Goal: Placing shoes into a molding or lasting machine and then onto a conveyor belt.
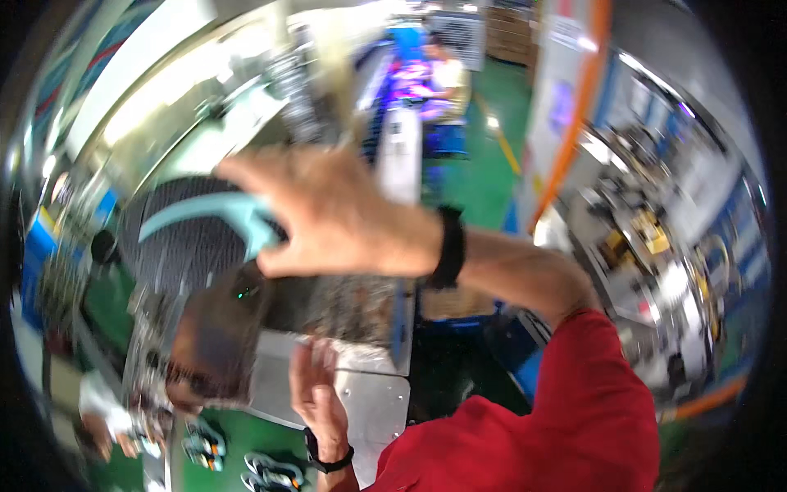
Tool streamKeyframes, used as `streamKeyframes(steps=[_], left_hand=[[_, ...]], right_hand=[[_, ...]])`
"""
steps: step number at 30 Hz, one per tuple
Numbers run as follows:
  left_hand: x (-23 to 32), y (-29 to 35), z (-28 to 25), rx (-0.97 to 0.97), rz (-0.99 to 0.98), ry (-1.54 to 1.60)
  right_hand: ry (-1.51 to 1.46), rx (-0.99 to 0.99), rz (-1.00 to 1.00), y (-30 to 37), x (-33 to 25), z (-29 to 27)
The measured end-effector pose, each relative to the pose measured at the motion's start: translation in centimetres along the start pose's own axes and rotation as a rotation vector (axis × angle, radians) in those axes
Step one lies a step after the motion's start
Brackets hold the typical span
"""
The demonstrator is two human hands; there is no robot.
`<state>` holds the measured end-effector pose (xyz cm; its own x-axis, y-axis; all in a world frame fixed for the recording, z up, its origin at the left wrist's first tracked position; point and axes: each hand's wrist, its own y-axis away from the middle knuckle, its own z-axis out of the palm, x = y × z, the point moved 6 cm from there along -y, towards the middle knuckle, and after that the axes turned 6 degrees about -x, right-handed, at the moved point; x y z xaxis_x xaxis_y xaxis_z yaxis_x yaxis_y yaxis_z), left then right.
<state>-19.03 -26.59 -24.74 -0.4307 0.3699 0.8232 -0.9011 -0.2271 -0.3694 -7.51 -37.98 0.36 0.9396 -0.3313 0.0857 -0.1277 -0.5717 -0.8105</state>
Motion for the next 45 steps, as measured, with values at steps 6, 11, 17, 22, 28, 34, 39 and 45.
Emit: streamKeyframes(steps=[6,11,17,22,28,34,39,45], left_hand=[[-2.5,-4.9,15.4,-0.312,0.027,0.38],[-9.8,-0.9,25.0,-0.369,-0.333,0.345],[-14.8,7.5,39.2,-0.785,-0.714,0.358],[-19.1,16.4,49.4,-1.158,-0.716,0.035],[-23.9,26.4,61.0,-1.463,-0.9,-0.085],[-41.2,31.3,74.6,-1.526,-0.617,-0.389],[-49.9,32.2,82.4,-1.364,-0.397,-0.706],[-52.4,31.3,85.1,-1.292,-0.304,-0.968]], right_hand=[[0.499,-0.038,0.299,14.4,-3.1,-6.1],[0.488,-0.103,0.532,26.7,-6.1,-16.1],[-0.604,0.731,1.241,44.5,-4.5,-29.9],[-0.428,0.842,1.379,57.1,-8.7,-35.5],[0.05,1.228,1.471,68.4,-17.4,-45.3],[0.353,1.506,1.445,73.3,-25.6,-51.5],[0.657,1.495,1.425,72.5,-28.2,-53.9],[0.901,1.433,1.606,70.0,-27.4,-55.7]])
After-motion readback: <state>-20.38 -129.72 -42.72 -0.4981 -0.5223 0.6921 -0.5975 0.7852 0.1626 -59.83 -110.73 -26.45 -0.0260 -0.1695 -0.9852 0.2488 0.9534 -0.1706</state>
